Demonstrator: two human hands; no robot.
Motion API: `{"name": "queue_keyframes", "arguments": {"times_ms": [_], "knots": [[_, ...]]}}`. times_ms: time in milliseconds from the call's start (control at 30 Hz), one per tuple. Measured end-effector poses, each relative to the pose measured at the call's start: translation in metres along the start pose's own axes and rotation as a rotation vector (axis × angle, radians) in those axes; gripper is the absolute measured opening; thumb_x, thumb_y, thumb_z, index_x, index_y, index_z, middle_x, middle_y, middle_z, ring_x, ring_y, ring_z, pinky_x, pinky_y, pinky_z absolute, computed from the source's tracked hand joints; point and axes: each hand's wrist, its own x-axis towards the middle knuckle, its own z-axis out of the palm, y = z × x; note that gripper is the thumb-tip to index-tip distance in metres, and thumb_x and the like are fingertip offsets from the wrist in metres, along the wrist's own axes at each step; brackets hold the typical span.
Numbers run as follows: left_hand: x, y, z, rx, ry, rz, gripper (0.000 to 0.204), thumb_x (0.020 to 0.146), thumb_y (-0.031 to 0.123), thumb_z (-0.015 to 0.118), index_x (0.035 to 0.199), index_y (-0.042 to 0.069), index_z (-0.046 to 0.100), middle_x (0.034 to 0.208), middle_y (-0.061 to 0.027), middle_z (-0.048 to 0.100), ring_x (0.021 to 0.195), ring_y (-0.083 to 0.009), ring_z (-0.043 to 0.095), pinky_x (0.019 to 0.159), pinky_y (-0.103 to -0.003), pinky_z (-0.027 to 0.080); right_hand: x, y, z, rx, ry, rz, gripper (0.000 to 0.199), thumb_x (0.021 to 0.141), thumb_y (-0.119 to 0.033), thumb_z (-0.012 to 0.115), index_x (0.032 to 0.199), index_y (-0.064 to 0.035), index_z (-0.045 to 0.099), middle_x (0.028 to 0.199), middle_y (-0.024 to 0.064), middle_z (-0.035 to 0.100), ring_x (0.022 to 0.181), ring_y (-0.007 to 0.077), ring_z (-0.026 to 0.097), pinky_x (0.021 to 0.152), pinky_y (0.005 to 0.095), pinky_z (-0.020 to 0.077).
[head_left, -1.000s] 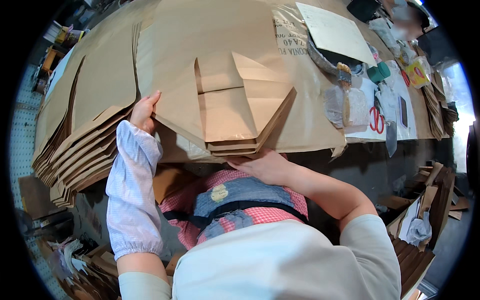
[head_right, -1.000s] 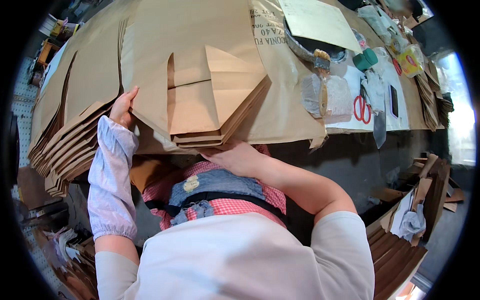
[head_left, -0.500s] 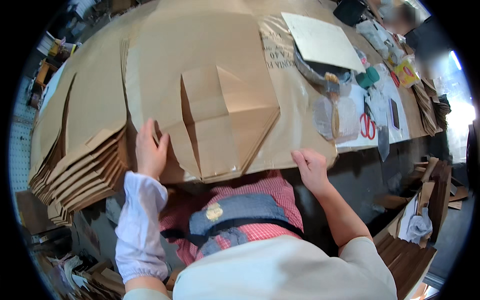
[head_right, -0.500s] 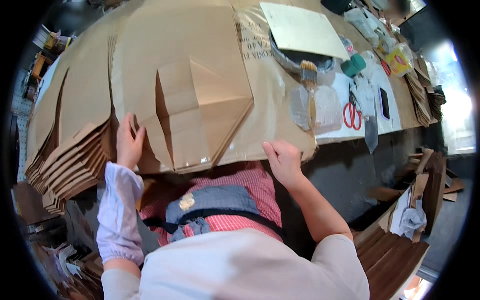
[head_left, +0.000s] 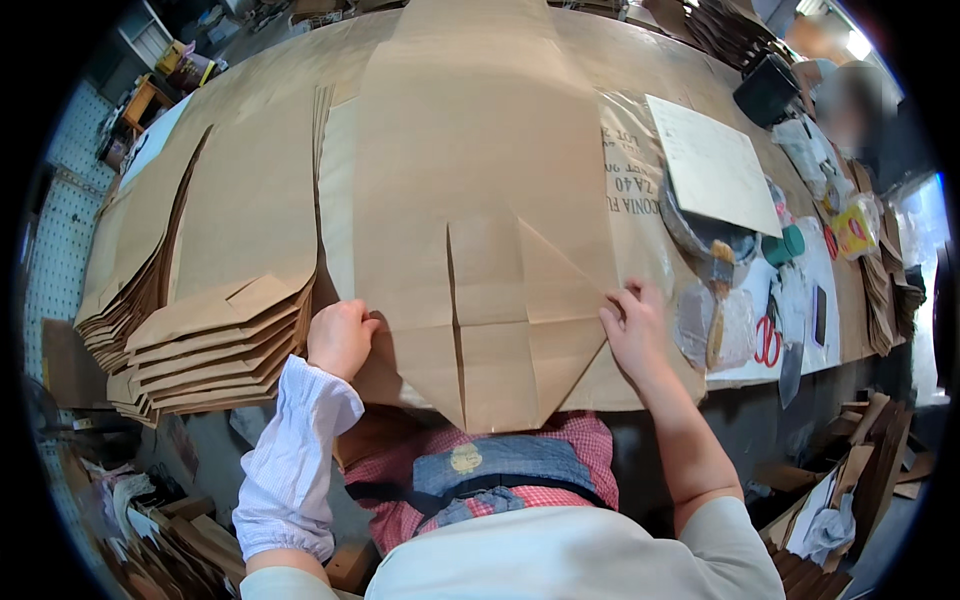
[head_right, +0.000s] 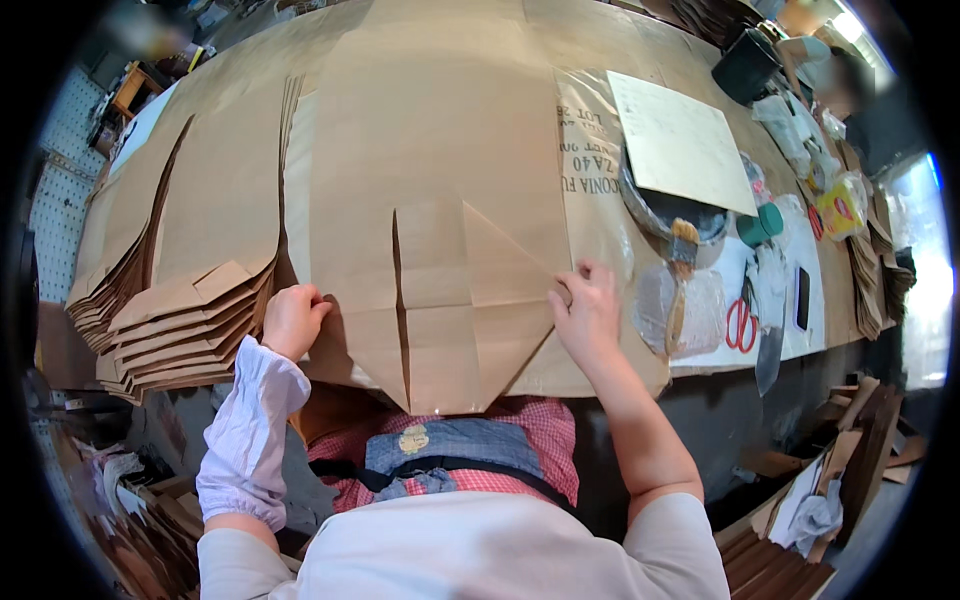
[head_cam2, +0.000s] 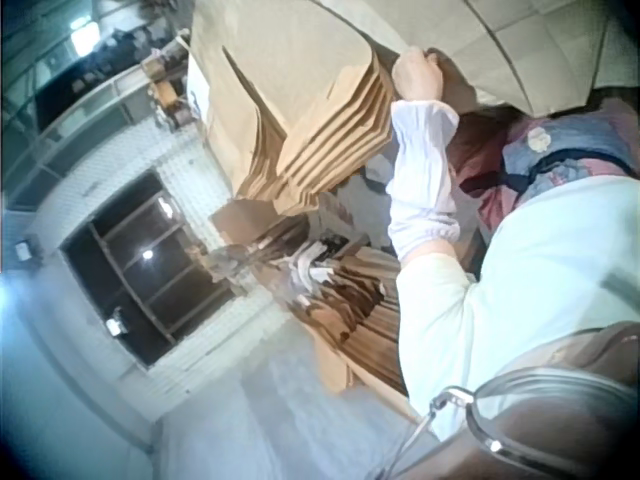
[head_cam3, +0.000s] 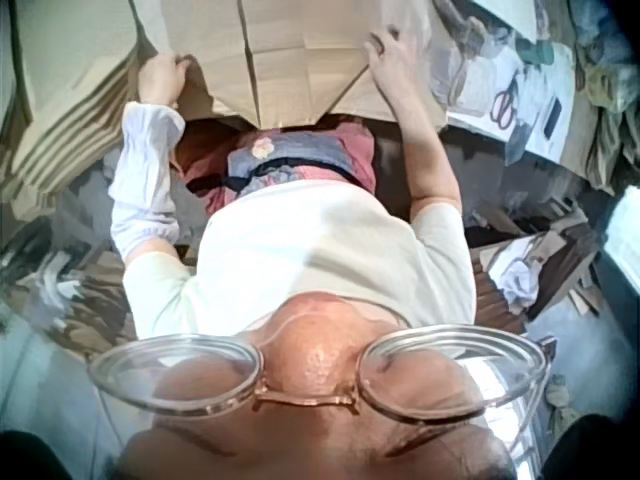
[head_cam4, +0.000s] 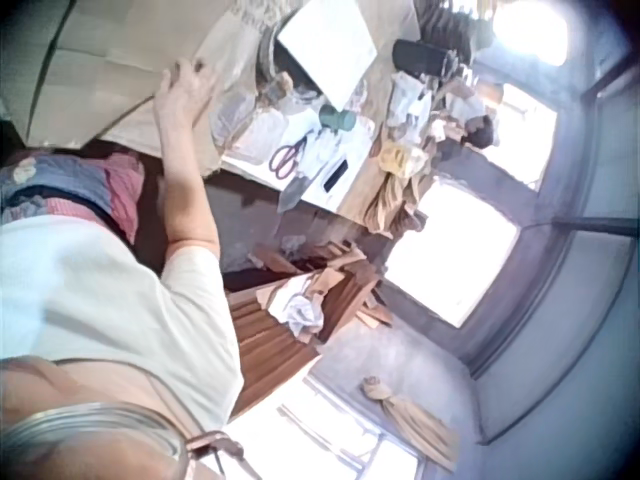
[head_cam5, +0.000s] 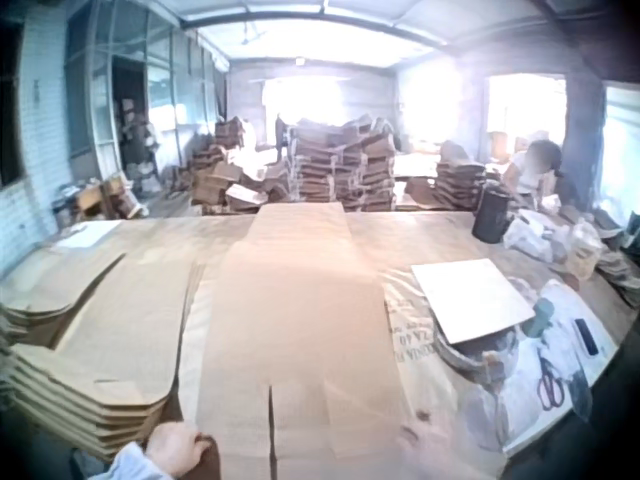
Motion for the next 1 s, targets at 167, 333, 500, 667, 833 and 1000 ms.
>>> {"name": "queue_keyframes", "arguments": {"times_ms": [167, 333, 500, 667, 833, 1000], "knots": [[0.045, 0.061, 0.006, -0.128, 0.024, 0.073, 0.063, 0.063, 0.030, 0.086, 0.110, 0.002, 0.055, 0.110, -0.0164, 0.059, 0.110, -0.0351, 0.052, 0.094, -0.041, 0.044, 0.054, -0.051, 0.015, 0.026, -0.133, -0.165, 0.044, 0.069, -0.021, 0.080, 0.103, -0.0017, 0.060, 0.110, 0.0165, 0.059, 0.107, 0.0345, 0.054, 0.091, 0.0425, 0.0455], [0.072, 0.041, -0.010, -0.373, -0.394, -0.027, 0.029, 0.070, 0.017, 0.077, 0.089, -0.002, 0.067, 0.085, -0.0171, 0.066, 0.083, -0.0318, 0.064, 0.073, -0.039, 0.051, 0.095, -0.041, 0.006, 0.099, -0.369, -0.237, 0.029, 0.071, -0.017, 0.074, 0.091, -0.0016, 0.061, 0.092, 0.0124, 0.062, 0.094, 0.0319, 0.059, 0.082, 0.0408, 0.0489], [0.048, 0.025, -0.010, 0.121, -0.101, 0.348, 0.012, 0.072, 0.007, 0.062, 0.080, 0.003, 0.071, 0.083, -0.0136, 0.066, 0.078, -0.0319, 0.065, 0.070, -0.040, 0.052, 0.096, -0.028, -0.010, -0.099, -0.385, -0.659, 0.011, 0.068, -0.008, 0.065, 0.077, -0.0037, 0.059, 0.077, 0.0075, 0.059, 0.078, 0.0274, 0.061, 0.069, 0.0376, 0.0508], [0.031, 0.049, 0.006, 0.630, -0.136, 0.403, 0.011, 0.077, 0.010, 0.059, 0.075, 0.009, 0.070, 0.082, -0.0035, 0.066, 0.093, -0.0273, 0.064, 0.081, -0.046, 0.050, 0.074, -0.044, -0.016, -0.396, -0.294, -0.791, 0.012, 0.070, -0.011, 0.062, 0.080, -0.0072, 0.057, 0.079, 0.0060, 0.057, 0.081, 0.0226, 0.061, 0.071, 0.0362, 0.0511], [-0.006, 0.058, 0.023, 0.170, -0.009, 0.597, 0.072, 0.067, 0.025, 0.065, 0.128, -0.007, 0.046, 0.132, -0.0282, 0.046, 0.129, -0.0397, 0.040, 0.112, -0.046, 0.029, 0.030, -0.063, 0.024, -0.071, -0.197, -0.600, 0.054, 0.074, -0.015, 0.063, 0.124, 0.0013, 0.053, 0.123, 0.0171, 0.057, 0.119, 0.0313, 0.053, 0.101, 0.0386, 0.0444], [-0.016, 0.084, 0.048, -0.080, -0.071, 0.381, 0.095, 0.067, 0.038, 0.069, 0.138, -0.012, 0.032, 0.146, -0.0311, 0.031, 0.138, -0.0441, 0.027, 0.116, -0.049, 0.021, 0.017, -0.087, 0.033, 0.080, -0.391, -0.517, 0.091, 0.075, -0.045, 0.072, 0.142, 0.0033, 0.034, 0.145, 0.0212, 0.038, 0.139, 0.0355, 0.031, 0.116, 0.0439, 0.0235]]}}
